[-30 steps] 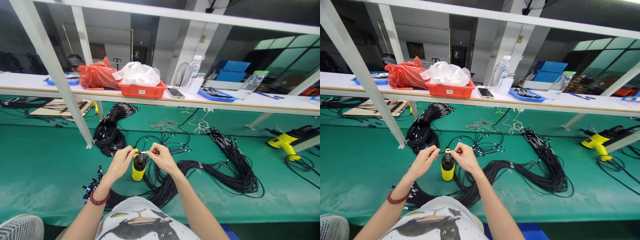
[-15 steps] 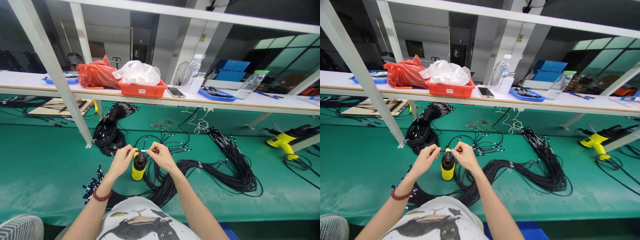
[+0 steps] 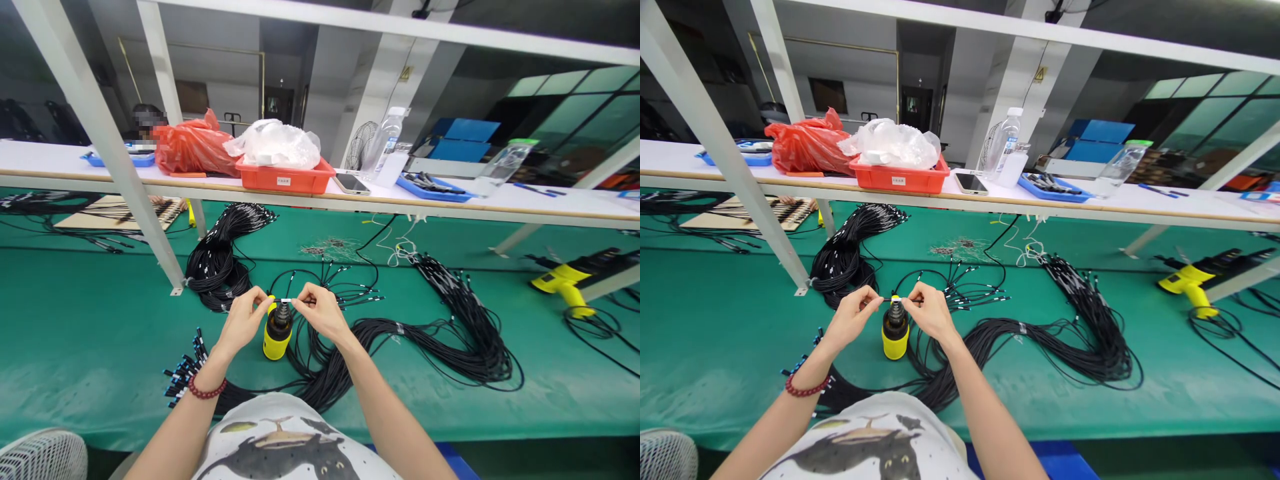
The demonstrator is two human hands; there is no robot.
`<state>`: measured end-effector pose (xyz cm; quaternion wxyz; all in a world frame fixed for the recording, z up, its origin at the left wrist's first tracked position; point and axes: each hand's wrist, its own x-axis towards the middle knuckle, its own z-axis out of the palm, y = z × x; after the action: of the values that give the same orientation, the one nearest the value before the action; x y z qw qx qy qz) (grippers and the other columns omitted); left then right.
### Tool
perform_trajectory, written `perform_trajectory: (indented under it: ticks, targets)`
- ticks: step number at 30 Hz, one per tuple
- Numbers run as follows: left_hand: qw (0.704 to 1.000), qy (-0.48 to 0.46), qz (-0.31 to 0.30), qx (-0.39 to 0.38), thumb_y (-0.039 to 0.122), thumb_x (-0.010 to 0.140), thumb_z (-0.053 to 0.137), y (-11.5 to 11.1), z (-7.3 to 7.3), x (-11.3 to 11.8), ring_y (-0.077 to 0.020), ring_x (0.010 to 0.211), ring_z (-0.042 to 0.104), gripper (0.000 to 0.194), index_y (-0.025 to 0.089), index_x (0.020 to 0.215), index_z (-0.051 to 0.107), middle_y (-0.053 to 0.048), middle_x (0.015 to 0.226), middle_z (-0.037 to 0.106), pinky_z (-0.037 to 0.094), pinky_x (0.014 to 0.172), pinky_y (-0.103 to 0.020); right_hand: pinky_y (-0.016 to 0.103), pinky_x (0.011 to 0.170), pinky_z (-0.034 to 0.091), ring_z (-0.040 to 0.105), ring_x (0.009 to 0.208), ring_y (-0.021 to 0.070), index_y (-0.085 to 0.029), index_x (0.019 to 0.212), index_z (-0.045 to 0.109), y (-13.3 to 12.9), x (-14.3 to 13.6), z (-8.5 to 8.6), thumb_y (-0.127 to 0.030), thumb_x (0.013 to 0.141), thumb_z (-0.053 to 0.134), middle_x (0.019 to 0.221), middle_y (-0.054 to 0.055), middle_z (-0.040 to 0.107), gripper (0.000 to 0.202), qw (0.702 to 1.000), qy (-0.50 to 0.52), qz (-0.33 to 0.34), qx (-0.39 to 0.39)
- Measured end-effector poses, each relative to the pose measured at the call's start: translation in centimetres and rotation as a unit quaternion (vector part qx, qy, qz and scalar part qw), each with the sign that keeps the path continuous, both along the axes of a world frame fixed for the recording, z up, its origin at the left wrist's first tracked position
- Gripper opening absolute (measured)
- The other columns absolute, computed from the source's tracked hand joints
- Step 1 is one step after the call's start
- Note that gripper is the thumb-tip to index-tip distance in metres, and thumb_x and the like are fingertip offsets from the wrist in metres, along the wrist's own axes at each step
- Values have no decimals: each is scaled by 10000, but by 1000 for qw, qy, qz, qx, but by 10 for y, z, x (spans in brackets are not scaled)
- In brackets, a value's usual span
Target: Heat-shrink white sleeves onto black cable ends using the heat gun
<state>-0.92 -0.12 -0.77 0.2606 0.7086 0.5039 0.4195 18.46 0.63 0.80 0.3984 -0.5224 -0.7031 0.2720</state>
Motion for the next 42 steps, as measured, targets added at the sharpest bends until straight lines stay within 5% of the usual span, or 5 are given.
perform_trajectory:
  ticks: [13, 23, 34, 42]
  targets:
    - [1000, 1, 12, 4, 332, 843, 547, -1, 3, 2, -158, 743, 578, 132, 209, 819, 589, -3, 797, 650, 417, 669, -258, 238, 594, 419, 610, 642, 149, -186, 739, 695, -4, 8, 10, -255, 801, 578, 708, 21, 709, 149, 999, -41, 21, -5]
    - [995, 103, -8, -10, 467, 940, 323, 0, 8, 1, -153, 587, 514, 430, 211, 647, 506, 14, 596, 555, 338, 604, -276, 253, 632, 436, 637, 682, 166, -182, 740, 712, -1, 8, 4, -259, 808, 591, 742, 28, 729, 159, 999, -11, 39, 15]
    - [999, 31, -14, 12, 365, 871, 511, 0, 3, 2, -162, 725, 562, 180, 207, 841, 591, -3, 780, 641, 395, 661, -265, 260, 643, 455, 654, 701, 174, -190, 778, 728, -2, 13, 5, -242, 795, 608, 767, 36, 741, 132, 999, -27, 34, 17]
    - [994, 107, -5, -7, 486, 945, 315, -1, 9, 3, -151, 566, 493, 460, 204, 651, 529, 11, 588, 554, 322, 585, -277, 259, 658, 444, 647, 696, 168, -191, 742, 718, -5, 12, 6, -247, 817, 602, 753, 26, 737, 150, 998, -37, 35, 39]
